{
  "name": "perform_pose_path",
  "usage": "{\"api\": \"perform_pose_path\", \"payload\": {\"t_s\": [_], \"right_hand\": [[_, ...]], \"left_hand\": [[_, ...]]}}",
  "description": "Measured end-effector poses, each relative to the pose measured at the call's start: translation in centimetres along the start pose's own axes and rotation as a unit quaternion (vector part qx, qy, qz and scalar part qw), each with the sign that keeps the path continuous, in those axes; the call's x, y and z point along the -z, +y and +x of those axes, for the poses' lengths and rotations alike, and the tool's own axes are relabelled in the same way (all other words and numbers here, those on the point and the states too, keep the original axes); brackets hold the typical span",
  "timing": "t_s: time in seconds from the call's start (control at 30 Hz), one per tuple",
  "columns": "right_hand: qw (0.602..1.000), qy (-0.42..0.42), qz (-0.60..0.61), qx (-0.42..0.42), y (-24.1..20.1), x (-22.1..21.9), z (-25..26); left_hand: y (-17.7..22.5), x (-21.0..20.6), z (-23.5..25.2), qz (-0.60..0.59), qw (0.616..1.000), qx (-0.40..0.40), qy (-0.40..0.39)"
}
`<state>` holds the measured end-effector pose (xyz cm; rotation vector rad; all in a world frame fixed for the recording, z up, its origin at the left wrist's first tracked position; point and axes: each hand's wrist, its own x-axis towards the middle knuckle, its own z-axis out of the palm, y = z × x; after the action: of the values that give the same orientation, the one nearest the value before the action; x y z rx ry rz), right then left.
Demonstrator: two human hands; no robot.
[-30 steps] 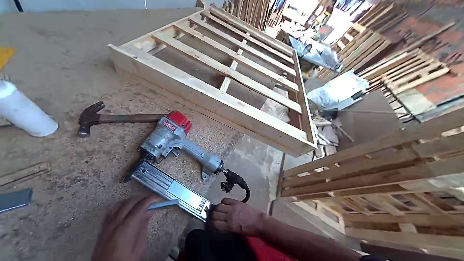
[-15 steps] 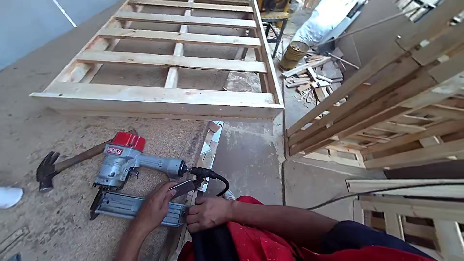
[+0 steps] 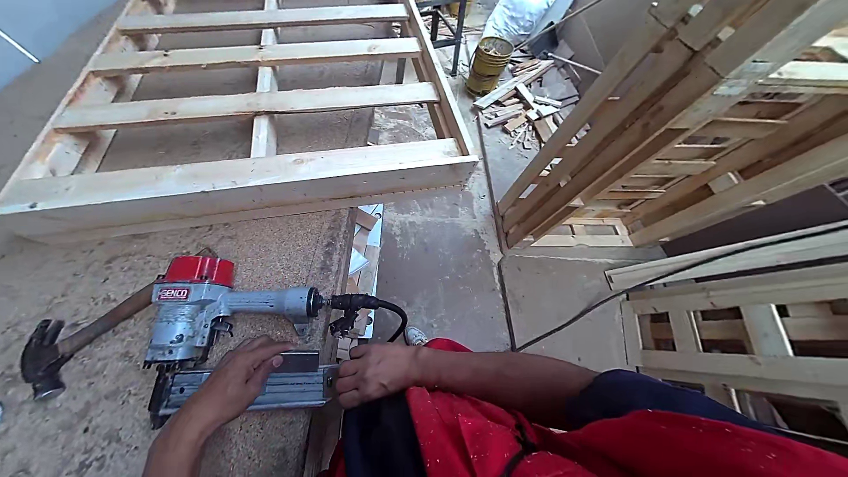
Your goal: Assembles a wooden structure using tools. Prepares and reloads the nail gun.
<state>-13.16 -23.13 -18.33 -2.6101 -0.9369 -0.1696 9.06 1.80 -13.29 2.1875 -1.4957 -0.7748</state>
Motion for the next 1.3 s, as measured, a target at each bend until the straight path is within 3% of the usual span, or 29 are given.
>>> {"api": "perform_pose_path", "payload": {"t_s": [0.27,0.5,0.6,0.7,0.83,0.93,1.0,1.13,1.23,1.3], "right_hand": [[1.0,0.002,0.004,-0.019,-0.6,0.1,0.2],[1.0,-0.007,0.019,0.016,0.2,-0.1,0.7],[0.997,-0.022,0.07,0.035,1.3,0.5,0.9],[0.984,-0.022,0.135,0.112,0.8,1.3,2.3],[0.972,-0.006,0.123,0.201,1.5,1.5,2.7],[0.964,-0.021,0.134,0.231,2.3,1.6,2.9],[0.961,-0.021,0.123,0.248,2.4,1.7,3.1],[0.956,-0.029,0.105,0.272,2.6,1.9,3.1],[0.954,-0.018,0.13,0.271,3.2,1.3,3.5],[0.949,-0.049,0.165,0.263,3.6,1.0,3.8]], "left_hand": [[0.3,0.1,-0.2,0.077,0.997,0.015,-0.008],[1.7,-0.7,-0.5,0.137,0.99,0.033,-0.017],[4.2,-0.1,0.4,0.11,0.989,0.087,-0.037],[6.6,0.7,0.7,0.052,0.989,0.127,-0.06],[7.3,0.6,1.1,-0.023,0.984,0.175,-0.033],[8.5,0.4,1.0,0.061,0.975,0.215,0.001],[8.7,0.2,1.0,0.092,0.973,0.214,0.01],[8.3,-0.7,1.1,0.0,0.98,0.194,0.043],[9.5,-0.3,1.3,0.103,0.97,0.217,0.04],[9.4,-0.7,1.1,0.113,0.969,0.212,0.061]]}}
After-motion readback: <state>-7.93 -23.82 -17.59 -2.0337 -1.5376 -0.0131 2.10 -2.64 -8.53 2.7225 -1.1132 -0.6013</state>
